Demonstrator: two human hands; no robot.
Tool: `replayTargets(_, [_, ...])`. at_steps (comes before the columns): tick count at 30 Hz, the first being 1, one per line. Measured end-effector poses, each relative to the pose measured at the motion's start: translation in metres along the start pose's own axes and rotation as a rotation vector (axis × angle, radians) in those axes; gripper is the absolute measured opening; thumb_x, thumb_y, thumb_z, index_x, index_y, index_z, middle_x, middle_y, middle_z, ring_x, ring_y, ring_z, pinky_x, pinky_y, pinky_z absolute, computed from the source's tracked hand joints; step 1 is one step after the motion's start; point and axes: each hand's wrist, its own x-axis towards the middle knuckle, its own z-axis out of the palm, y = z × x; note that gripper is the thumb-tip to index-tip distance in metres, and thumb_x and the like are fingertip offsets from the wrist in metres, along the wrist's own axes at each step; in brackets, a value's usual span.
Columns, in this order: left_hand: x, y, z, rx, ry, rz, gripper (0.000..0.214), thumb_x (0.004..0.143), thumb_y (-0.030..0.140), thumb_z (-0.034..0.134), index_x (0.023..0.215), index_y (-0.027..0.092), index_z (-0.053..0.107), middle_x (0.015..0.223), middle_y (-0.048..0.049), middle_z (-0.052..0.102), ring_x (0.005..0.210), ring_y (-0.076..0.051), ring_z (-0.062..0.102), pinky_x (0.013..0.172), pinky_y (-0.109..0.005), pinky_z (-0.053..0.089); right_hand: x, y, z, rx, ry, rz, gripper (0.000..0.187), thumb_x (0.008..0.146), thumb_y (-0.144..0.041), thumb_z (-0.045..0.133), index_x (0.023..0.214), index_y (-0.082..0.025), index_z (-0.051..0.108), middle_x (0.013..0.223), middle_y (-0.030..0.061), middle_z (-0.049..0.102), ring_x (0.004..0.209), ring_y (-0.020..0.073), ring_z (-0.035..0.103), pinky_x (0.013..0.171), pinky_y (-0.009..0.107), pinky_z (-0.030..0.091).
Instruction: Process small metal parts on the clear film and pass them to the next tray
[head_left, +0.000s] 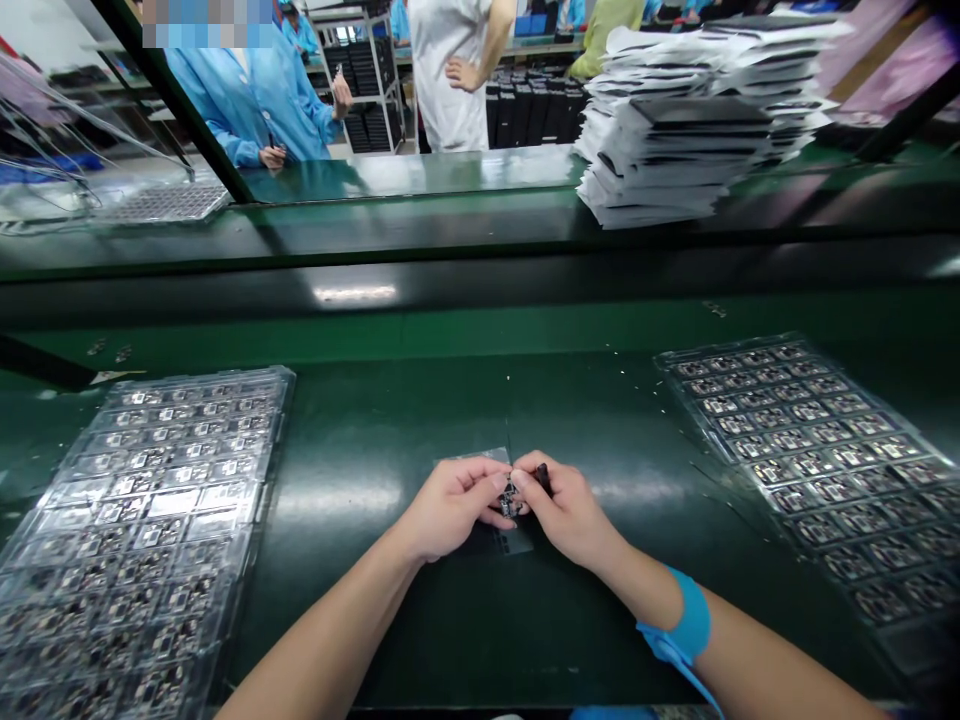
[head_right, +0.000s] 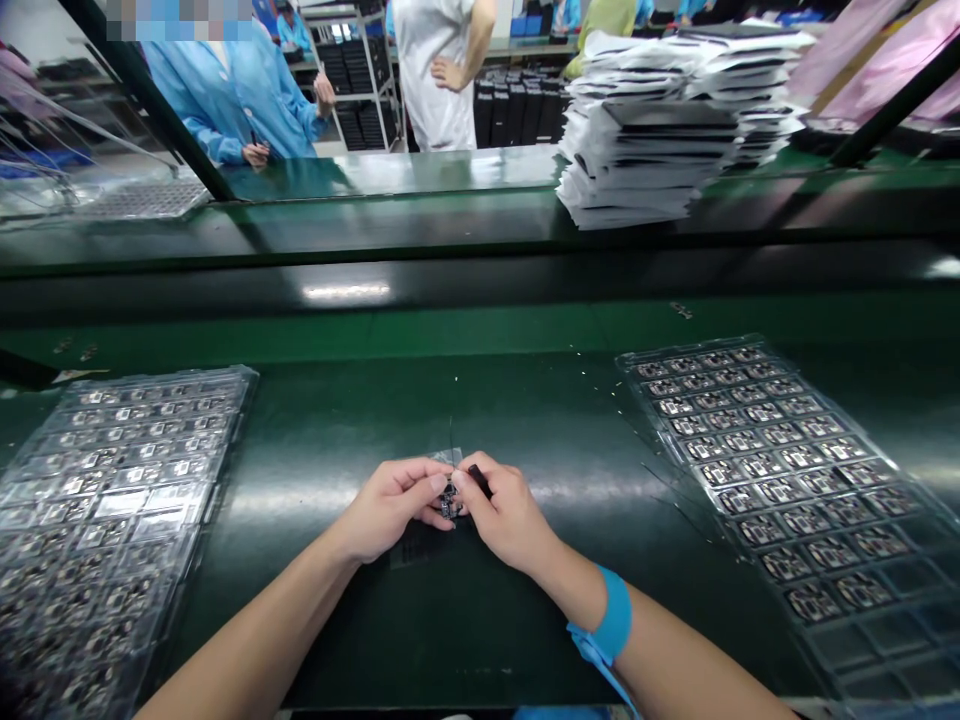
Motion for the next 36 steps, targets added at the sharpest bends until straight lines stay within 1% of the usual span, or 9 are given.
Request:
replayTargets(5, [0.001, 0.001, 0.002, -0.024, 0.045, -0.031, 0.031, 0.088, 0.036, 0.06, 0.104, 0.011, 0.067, 0.092, -0.0104, 0.07, 0.085, -0.019, 0.068, 0.069, -0.025, 0.058, -0.001, 0.004, -0.006, 0.003, 0.113, -0.075, 0.027, 0.096, -0.033, 0.043, 0.079, -0.018, 0.057, 0.067, 0.0, 0.056, 0.06, 0.0137, 0.055, 0.058, 0.024, 0.044])
replayTargets(14, [0.001, 0.001, 0.002, -0.064, 0.07, -0.012, 0.03, 0.086, 0.036, 0.063, 0.103, 0.011, 0.062, 0.085, -0.0072, 0.069, 0.079, -0.017, 0.068, 0.067, -0.025, 0.058, -0.003, 0.001, -0.002, 0.088, 0.061, -0.037, 0.025, 0.096, -0.033, 0.048, 0.078, -0.018, 0.057, 0.07, 0.0001, 0.057, 0.063, 0.0138, 0.055, 0.061, 0.025, 0.044])
replayTargets(18, [0.0, 0.002, 0.002, -0.061, 0.039, -0.011, 0.028, 0.085, 0.035, 0.065, 0.097, 0.011, 0.061, 0.08, -0.0067, 0.069, 0.079, -0.017, 0.068, 0.066, -0.025, 0.058, -0.001, 0.002, 0.001, 0.326, 0.016, 0.062, 0.026, 0.092, -0.039, 0.056, 0.077, -0.018, 0.054, 0.064, -0.0023, 0.054, 0.058, 0.0124, 0.052, 0.057, 0.024, 0.043])
replayTargets(23, [-0.001, 0.0, 0.001, -0.145, -0.057, -0.012, 0.025, 0.086, 0.034, 0.065, 0.093, 0.011, 0.058, 0.081, -0.0094, 0.07, 0.075, -0.019, 0.07, 0.062, -0.025, 0.058, 0.0, 0.002, 0.011, 0.758, -0.143, 0.241, 0.035, 0.084, -0.045, 0.067, 0.074, -0.018, 0.049, 0.059, -0.0054, 0.047, 0.049, 0.008, 0.045, 0.048, 0.02, 0.036])
replayTargets(26, [-0.002, -0.003, 0.003, -0.197, -0.075, -0.019, 0.025, 0.085, 0.034, 0.065, 0.092, 0.012, 0.057, 0.081, -0.0097, 0.07, 0.073, -0.019, 0.07, 0.06, -0.024, 0.057, 0.001, 0.002, 0.017, 0.833, -0.175, 0.284, 0.041, 0.082, -0.05, 0.068, 0.069, -0.018, 0.046, 0.057, -0.0063, 0.043, 0.045, 0.0063, 0.039, 0.045, 0.019, 0.032])
replayTargets(28, [-0.001, -0.005, 0.003, -0.2, -0.014, -0.018, 0.026, 0.084, 0.035, 0.066, 0.094, 0.012, 0.058, 0.082, -0.0086, 0.07, 0.072, -0.018, 0.07, 0.06, -0.023, 0.057, 0.004, 0.005, 0.017, 0.795, -0.112, 0.234, 0.043, 0.084, -0.053, 0.064, 0.067, -0.018, 0.046, 0.054, -0.0065, 0.04, 0.045, 0.0069, 0.036, 0.045, 0.02, 0.031])
replayTargets(31, [0.01, -0.002, -0.005, -0.153, 0.226, 0.028, 0.027, 0.081, 0.034, 0.07, 0.093, 0.012, 0.06, 0.079, -0.005, 0.067, 0.071, -0.016, 0.069, 0.06, -0.021, 0.056, 0.009, 0.013, 0.012, 0.67, 0.048, 0.082, 0.041, 0.089, -0.053, 0.056, 0.069, -0.018, 0.05, 0.051, -0.0081, 0.032, 0.045, 0.0083, 0.032, 0.046, 0.022, 0.029])
replayTargets(33, [0.026, 0.009, -0.02, -0.114, 0.44, 0.085, 0.025, 0.08, 0.032, 0.07, 0.092, 0.012, 0.061, 0.076, -0.0044, 0.065, 0.07, -0.017, 0.069, 0.059, -0.021, 0.056, 0.012, 0.02, 0.007, 0.572, 0.121, 0.015, 0.038, 0.092, -0.05, 0.054, 0.072, -0.018, 0.052, 0.051, -0.0082, 0.031, 0.046, 0.009, 0.031, 0.047, 0.023, 0.028])
replayTargets(36, [0.059, 0.039, -0.054, -0.059, 0.682, 0.169, 0.02, 0.085, 0.027, 0.064, 0.095, 0.01, 0.062, 0.082, -0.0082, 0.066, 0.075, -0.018, 0.069, 0.063, -0.024, 0.056, 0.014, 0.028, 0.003, 0.414, 0.123, -0.008, 0.038, 0.093, -0.05, 0.05, 0.072, -0.018, 0.051, 0.054, -0.0065, 0.035, 0.049, 0.0102, 0.033, 0.048, 0.024, 0.028])
